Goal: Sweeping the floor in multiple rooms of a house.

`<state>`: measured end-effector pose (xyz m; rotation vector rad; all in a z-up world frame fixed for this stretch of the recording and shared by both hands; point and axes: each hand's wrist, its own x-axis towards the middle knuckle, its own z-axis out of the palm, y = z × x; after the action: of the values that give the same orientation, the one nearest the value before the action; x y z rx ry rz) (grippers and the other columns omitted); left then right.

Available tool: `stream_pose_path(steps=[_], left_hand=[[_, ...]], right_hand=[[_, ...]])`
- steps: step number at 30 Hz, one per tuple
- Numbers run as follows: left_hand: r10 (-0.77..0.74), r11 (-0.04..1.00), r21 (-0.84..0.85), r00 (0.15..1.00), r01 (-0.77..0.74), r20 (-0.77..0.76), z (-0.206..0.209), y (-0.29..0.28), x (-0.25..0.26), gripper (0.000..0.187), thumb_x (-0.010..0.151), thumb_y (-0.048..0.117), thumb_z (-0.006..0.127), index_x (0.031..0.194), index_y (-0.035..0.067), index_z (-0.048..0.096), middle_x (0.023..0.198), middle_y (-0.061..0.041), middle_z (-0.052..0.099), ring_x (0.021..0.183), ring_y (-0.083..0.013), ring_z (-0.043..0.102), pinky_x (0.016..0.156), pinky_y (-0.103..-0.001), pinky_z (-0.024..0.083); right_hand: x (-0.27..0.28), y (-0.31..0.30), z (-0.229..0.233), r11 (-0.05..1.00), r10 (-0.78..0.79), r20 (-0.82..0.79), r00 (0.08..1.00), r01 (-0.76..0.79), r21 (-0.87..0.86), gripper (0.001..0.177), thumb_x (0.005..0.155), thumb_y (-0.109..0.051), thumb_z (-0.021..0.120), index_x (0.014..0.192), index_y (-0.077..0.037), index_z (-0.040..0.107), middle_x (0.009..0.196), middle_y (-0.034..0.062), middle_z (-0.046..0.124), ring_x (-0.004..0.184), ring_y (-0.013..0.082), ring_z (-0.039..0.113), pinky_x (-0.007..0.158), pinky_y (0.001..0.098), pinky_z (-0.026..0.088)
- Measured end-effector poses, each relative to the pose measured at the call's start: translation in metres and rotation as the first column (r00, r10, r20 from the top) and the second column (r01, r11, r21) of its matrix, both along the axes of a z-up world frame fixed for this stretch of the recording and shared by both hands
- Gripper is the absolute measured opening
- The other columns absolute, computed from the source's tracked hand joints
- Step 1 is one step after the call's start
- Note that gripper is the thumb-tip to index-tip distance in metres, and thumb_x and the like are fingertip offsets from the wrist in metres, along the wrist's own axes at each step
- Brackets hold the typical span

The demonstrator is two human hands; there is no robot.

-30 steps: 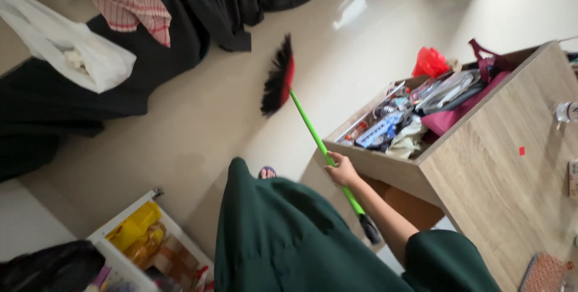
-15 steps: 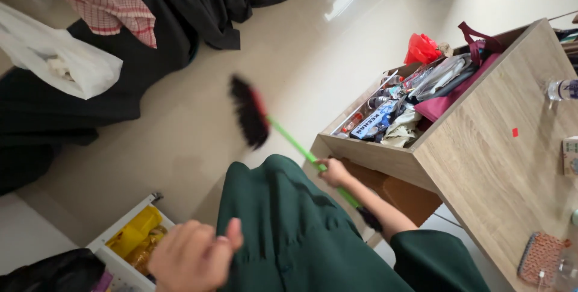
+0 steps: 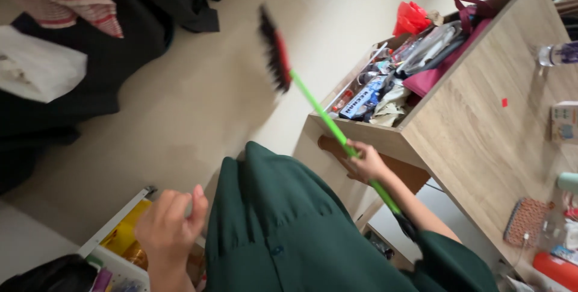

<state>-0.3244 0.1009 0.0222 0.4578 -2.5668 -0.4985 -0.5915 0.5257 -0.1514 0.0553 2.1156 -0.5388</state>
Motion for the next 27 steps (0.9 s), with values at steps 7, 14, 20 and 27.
stream_pose_path(steps=[7,14,20,27], left_hand=[[-0.091,0.996,0.014,0.994,0.090,0.055,-0.007,0.003,-0.046,0.032,0.093,0.011,0.082,0.104,0.011,0.052,0.080,-0.008,0.058,0.060,-0.0271,0.054,0.055,-0.034,0.044],[-0.087,0.996,-0.003,0.993,0.087,0.079,-0.019,-0.009,-0.060,0.032,0.094,0.011,0.082,0.103,0.011,0.052,0.081,-0.004,0.060,0.059,-0.0260,0.055,0.055,-0.036,0.044],[-0.101,0.995,0.034,0.986,0.097,0.135,-0.025,-0.053,-0.092,0.030,0.093,0.012,0.080,0.102,0.011,0.051,0.079,-0.004,0.062,0.061,-0.0258,0.059,0.057,-0.037,0.047],[-0.111,0.994,0.030,0.974,0.107,0.200,-0.030,-0.149,-0.164,0.029,0.092,0.020,0.081,0.105,0.007,0.059,0.069,-0.005,0.063,0.058,-0.0252,0.062,0.054,-0.036,0.049]], right_hand=[[0.034,0.026,-0.038,0.922,0.366,0.067,0.928,-0.371,0.112,0.064,0.080,-0.005,0.067,0.142,-0.020,0.059,0.089,0.0186,0.075,0.067,0.0311,0.068,0.065,0.0457,0.058],[-0.028,-0.054,-0.081,0.938,0.329,-0.225,0.917,-0.291,0.188,0.055,0.079,-0.005,0.064,0.133,-0.012,0.065,0.096,0.0246,0.073,0.094,0.0411,0.070,0.083,0.0493,0.057],[-0.071,-0.089,-0.133,0.981,0.182,-0.474,0.862,-0.125,0.149,0.062,0.080,-0.003,0.065,0.141,-0.004,0.056,0.094,0.0264,0.070,0.089,0.0441,0.069,0.077,0.0524,0.057],[-0.054,-0.112,-0.009,0.996,0.087,-0.177,0.980,-0.085,0.018,0.062,0.075,-0.010,0.067,0.136,-0.018,0.058,0.086,0.0183,0.070,0.074,0.0352,0.069,0.069,0.0420,0.057]])
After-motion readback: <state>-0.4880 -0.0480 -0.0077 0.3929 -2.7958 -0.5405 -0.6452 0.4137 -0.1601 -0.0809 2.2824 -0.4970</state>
